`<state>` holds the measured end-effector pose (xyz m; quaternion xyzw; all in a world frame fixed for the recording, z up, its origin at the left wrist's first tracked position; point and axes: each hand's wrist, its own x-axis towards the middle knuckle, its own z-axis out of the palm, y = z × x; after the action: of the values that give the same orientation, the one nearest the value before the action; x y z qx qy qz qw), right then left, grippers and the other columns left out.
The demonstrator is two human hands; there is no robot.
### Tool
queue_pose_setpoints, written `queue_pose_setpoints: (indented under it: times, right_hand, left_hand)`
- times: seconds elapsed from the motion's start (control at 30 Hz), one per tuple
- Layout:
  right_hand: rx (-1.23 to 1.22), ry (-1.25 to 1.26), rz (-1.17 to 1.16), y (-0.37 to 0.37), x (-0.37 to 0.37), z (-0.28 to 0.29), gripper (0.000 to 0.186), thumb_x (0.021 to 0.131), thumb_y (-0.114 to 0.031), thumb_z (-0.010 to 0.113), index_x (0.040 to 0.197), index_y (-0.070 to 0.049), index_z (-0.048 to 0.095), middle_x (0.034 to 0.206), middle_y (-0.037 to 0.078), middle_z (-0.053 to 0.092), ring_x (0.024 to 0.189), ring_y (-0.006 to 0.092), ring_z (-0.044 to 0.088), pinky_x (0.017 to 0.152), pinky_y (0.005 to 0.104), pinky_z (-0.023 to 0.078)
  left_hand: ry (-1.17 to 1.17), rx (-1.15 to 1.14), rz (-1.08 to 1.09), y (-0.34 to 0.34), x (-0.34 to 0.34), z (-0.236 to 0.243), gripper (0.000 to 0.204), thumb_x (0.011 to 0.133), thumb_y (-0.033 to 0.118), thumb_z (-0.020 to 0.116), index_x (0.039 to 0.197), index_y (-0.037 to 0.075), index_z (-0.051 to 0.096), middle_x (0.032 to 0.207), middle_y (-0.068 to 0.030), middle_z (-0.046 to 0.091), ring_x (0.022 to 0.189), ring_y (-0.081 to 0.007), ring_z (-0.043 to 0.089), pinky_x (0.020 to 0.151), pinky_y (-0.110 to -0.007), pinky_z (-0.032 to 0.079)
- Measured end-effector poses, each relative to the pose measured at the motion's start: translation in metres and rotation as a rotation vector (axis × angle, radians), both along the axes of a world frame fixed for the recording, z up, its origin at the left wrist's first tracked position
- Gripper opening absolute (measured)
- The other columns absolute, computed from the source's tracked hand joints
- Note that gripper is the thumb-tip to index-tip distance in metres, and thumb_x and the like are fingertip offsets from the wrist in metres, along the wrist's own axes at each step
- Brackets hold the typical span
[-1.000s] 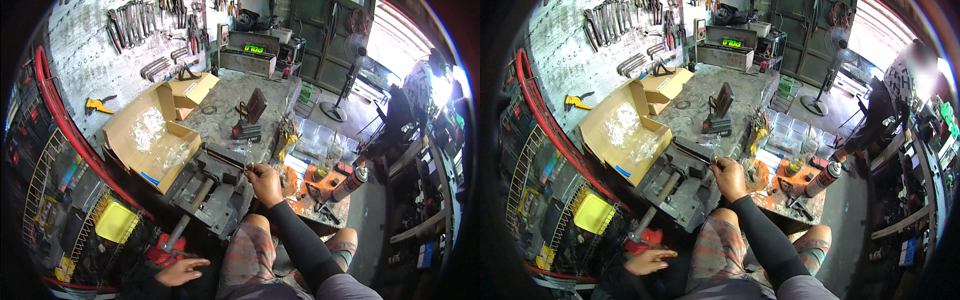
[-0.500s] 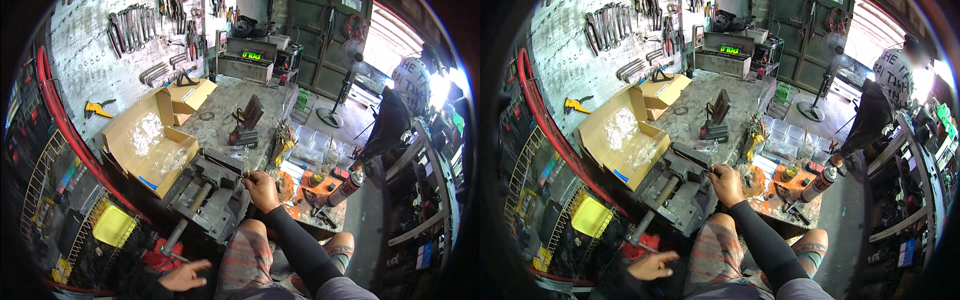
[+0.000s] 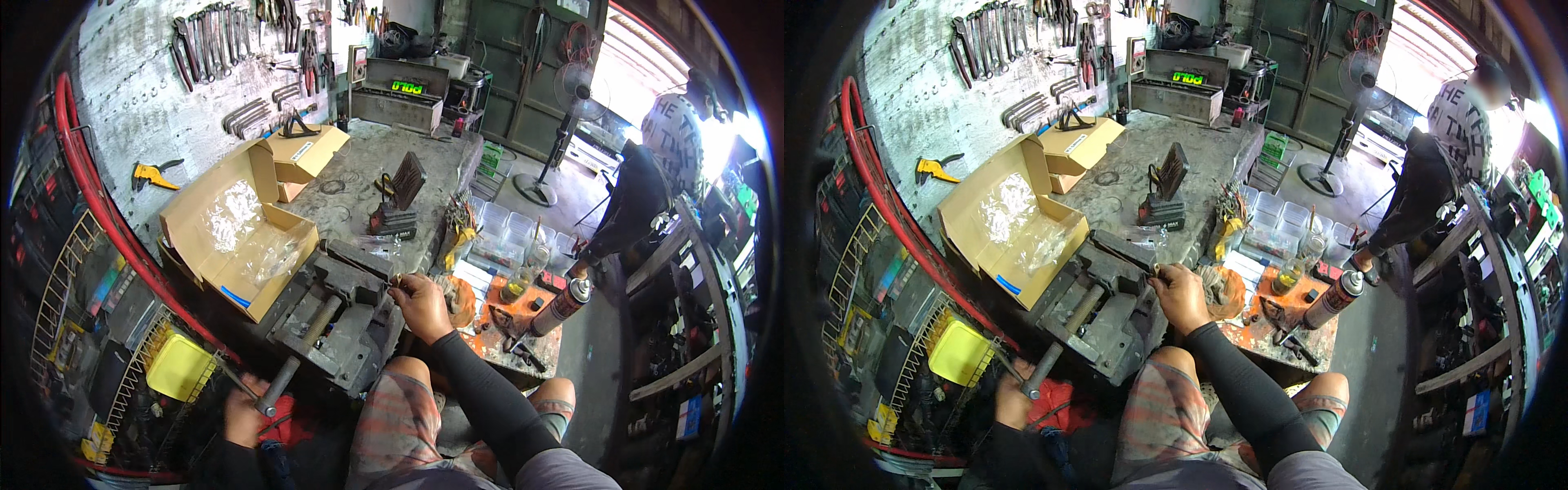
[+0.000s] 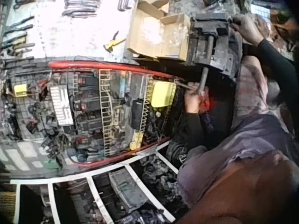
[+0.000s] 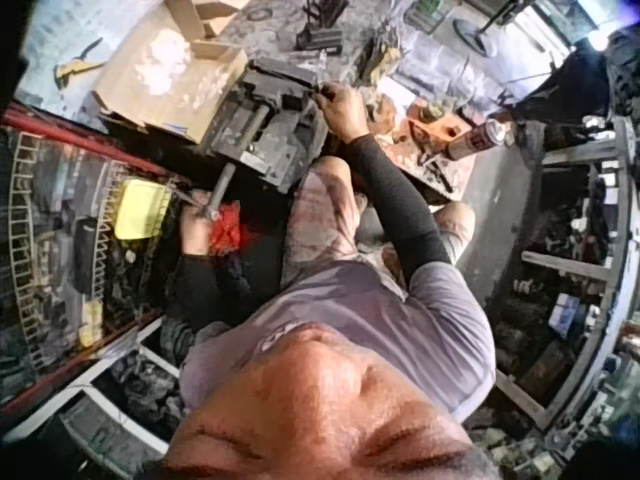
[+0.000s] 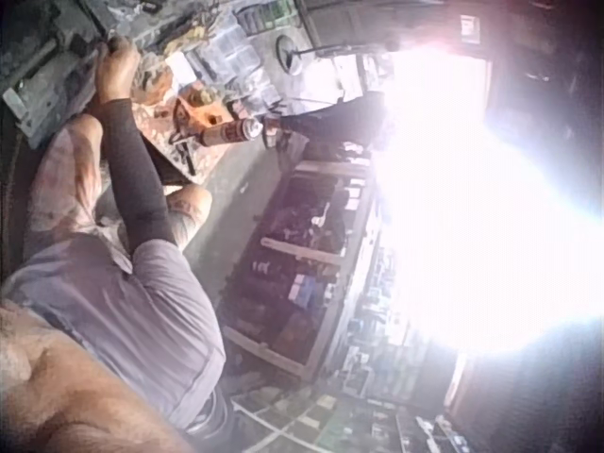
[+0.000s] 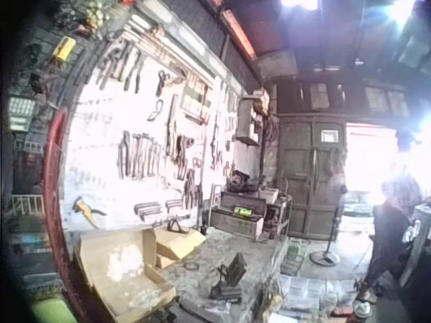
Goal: The person sits on the floor in a workshop and works on small metal parts using a bench vise, pliers, and a spray can. They repeatedly clamp a part in the vise, manipulate it with pliers, and apply spray, then remove and inspect the part.
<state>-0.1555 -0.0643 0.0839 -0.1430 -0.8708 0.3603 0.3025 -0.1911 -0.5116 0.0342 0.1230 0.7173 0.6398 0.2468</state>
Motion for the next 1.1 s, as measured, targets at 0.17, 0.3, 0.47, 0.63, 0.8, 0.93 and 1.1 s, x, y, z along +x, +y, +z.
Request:
queue_pose_setpoints:
  times: [0.17,0.3,0.47,0.63,0.8,0.93,1.1]
  right_hand:
    - [0.047,0.013,-0.032,0.005,0.001,0.005,0.018,0.094,-0.013,0.081,0.108,-0.001,0.080,0.101,0.020,0.076,0.093,0.0381,0.075,0.084,0.0450,0.058]
    - [-0.037,0.038,0.021,0.000,-0.006,0.005,0.023,0.093,-0.014,0.082,0.113,-0.002,0.079,0.103,0.022,0.074,0.098,0.0439,0.072,0.086,0.0489,0.057]
    - [-0.023,0.034,0.015,0.002,-0.007,0.012,0.026,0.093,-0.015,0.082,0.115,0.000,0.079,0.106,0.022,0.075,0.100,0.0436,0.073,0.088,0.0483,0.057]
    - [-0.018,0.016,0.011,0.005,-0.002,0.008,0.022,0.095,-0.013,0.081,0.114,-0.002,0.080,0.103,0.019,0.075,0.096,0.0380,0.074,0.085,0.0451,0.057]
    - [0.001,0.027,0.024,0.005,-0.008,0.001,0.022,0.094,-0.012,0.081,0.113,-0.002,0.080,0.104,0.019,0.075,0.096,0.0393,0.074,0.085,0.0453,0.058]
    - [0.030,0.052,-0.002,0.018,0.000,-0.002,0.024,0.093,-0.014,0.082,0.112,0.000,0.078,0.106,0.022,0.075,0.100,0.0436,0.072,0.088,0.0484,0.057]
    - [-0.024,0.060,0.030,0.003,-0.011,0.006,0.023,0.093,-0.012,0.082,0.112,-0.001,0.078,0.104,0.022,0.074,0.099,0.0434,0.072,0.087,0.0473,0.057]
  left_hand:
    - [0.068,0.495,-0.284,-0.008,0.007,0.049,0.061,0.088,-0.001,0.065,0.148,0.000,0.062,0.138,-0.0154,0.069,0.079,-0.0069,0.060,0.078,-0.023,0.048]
    - [-0.196,-0.101,-0.551,-0.010,0.026,0.037,0.071,0.089,0.004,0.073,0.158,0.000,0.055,0.150,-0.0111,0.065,0.113,-0.0135,0.064,0.099,-0.029,0.049]
    - [-0.234,0.496,0.120,-0.027,-0.013,0.003,0.082,0.081,-0.002,0.071,0.160,0.007,0.052,0.152,-0.0115,0.064,0.108,-0.0199,0.067,0.094,-0.033,0.056]
    - [-0.354,0.632,-0.476,-0.029,0.006,0.023,0.060,0.089,0.011,0.080,0.145,-0.002,0.062,0.159,-0.0164,0.060,0.128,-0.0287,0.063,0.111,-0.042,0.051]
    - [0.095,-0.384,-0.037,0.019,0.006,0.000,0.047,0.083,0.000,0.068,0.129,0.002,0.070,0.138,-0.0188,0.070,0.117,-0.0299,0.070,0.110,-0.038,0.052]
    - [-0.103,0.690,-0.008,-0.011,-0.010,0.044,0.069,0.080,-0.002,0.059,0.149,-0.005,0.055,0.149,-0.0258,0.065,0.092,-0.0084,0.072,0.064,-0.025,0.055]
    - [-0.329,-0.009,-0.580,0.008,0.024,0.059,0.062,0.088,0.008,0.075,0.147,-0.005,0.060,0.150,-0.0159,0.065,0.120,-0.0142,0.064,0.105,-0.030,0.047]
